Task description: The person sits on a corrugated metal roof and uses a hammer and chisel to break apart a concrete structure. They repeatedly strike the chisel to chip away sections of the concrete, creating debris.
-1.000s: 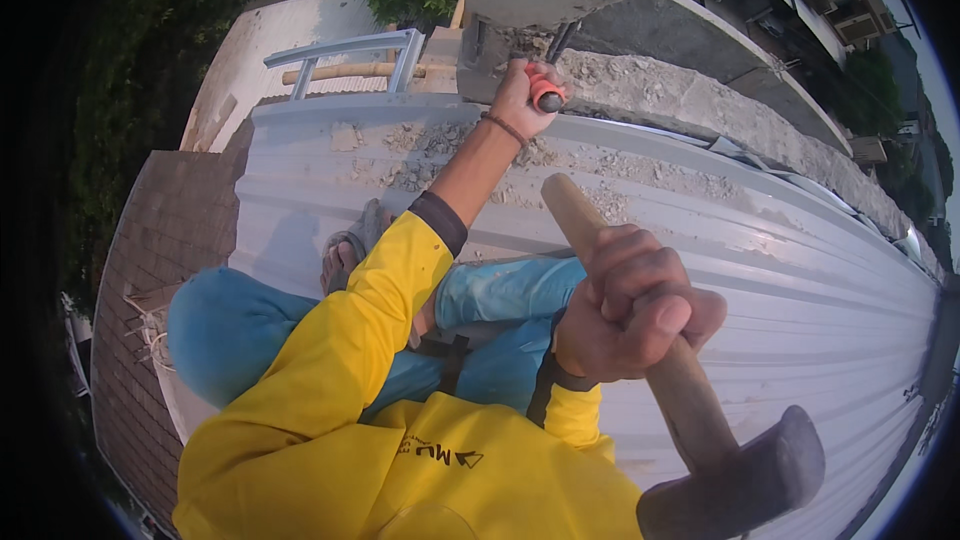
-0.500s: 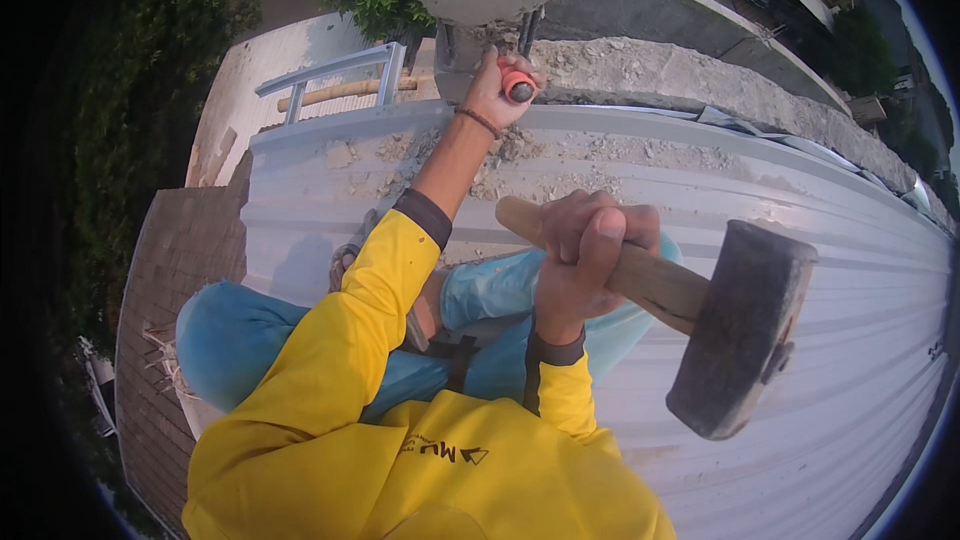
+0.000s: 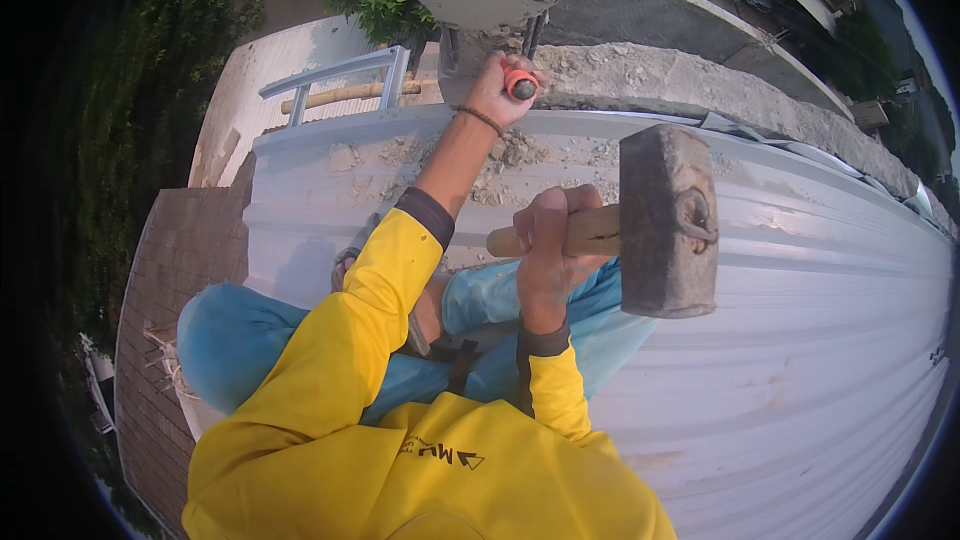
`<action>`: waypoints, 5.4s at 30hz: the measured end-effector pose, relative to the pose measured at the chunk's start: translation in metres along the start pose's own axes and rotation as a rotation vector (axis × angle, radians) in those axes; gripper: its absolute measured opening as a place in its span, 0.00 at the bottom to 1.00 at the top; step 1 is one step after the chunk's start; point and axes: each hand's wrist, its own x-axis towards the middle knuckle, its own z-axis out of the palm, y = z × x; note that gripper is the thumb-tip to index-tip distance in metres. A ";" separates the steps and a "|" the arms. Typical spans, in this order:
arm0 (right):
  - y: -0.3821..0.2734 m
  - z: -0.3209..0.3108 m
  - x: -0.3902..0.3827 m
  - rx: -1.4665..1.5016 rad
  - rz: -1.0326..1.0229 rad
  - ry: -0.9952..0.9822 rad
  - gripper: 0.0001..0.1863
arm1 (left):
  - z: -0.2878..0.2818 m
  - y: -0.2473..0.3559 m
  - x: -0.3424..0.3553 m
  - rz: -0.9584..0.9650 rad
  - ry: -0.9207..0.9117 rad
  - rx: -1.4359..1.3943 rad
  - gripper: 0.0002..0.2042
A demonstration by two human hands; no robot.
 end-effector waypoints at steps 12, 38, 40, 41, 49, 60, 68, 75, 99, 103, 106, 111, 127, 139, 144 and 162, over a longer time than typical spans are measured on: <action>0.073 0.013 0.020 -0.177 0.428 -0.051 0.08 | 0.005 0.002 0.001 -0.027 -0.039 -0.065 0.15; -0.010 0.029 0.027 0.163 -0.250 -0.027 0.13 | 0.000 0.002 0.008 0.009 -0.017 -0.069 0.15; 0.036 0.028 0.031 -0.216 0.070 -0.108 0.12 | 0.004 0.004 0.006 -0.034 -0.063 -0.015 0.16; 0.056 0.025 0.032 -0.539 0.388 -0.165 0.11 | 0.005 0.005 0.004 -0.073 -0.064 0.012 0.16; 0.001 0.009 0.011 -0.041 0.032 -0.034 0.13 | 0.003 0.005 0.004 -0.022 -0.018 -0.102 0.13; 0.082 0.012 0.024 -0.346 0.429 -0.110 0.08 | -0.003 -0.002 0.000 0.023 -0.075 0.053 0.15; -0.012 0.013 0.016 0.237 -0.201 -0.045 0.13 | 0.000 0.004 0.006 -0.015 0.025 -0.095 0.14; 0.063 0.026 0.034 -0.553 0.383 -0.141 0.11 | -0.003 0.003 0.013 -0.030 0.006 -0.031 0.17; -0.007 0.011 0.017 -0.039 0.107 -0.074 0.13 | 0.004 0.007 0.003 -0.004 0.056 -0.002 0.12; -0.006 0.033 0.027 0.237 -0.404 -0.108 0.14 | 0.006 0.008 -0.002 -0.022 0.057 -0.030 0.11; 0.050 0.042 0.032 -0.124 0.269 -0.086 0.11 | 0.008 0.011 0.000 -0.035 0.028 -0.016 0.14; 0.058 0.014 0.018 -0.123 0.531 -0.059 0.10 | 0.004 0.014 0.006 -0.068 0.068 -0.038 0.17; 0.065 0.007 0.016 -0.140 0.580 -0.051 0.09 | -0.006 0.018 0.006 -0.118 0.037 0.008 0.18; 0.083 0.012 0.023 -0.364 0.589 -0.122 0.12 | 0.000 0.019 0.001 -0.083 0.077 0.127 0.17; 0.072 -0.031 0.000 -0.057 0.825 -0.175 0.10 | -0.001 0.020 -0.006 -0.058 0.041 0.123 0.20; 0.076 -0.094 -0.010 0.535 1.062 0.033 0.07 | -0.019 0.004 -0.018 0.130 0.189 0.754 0.16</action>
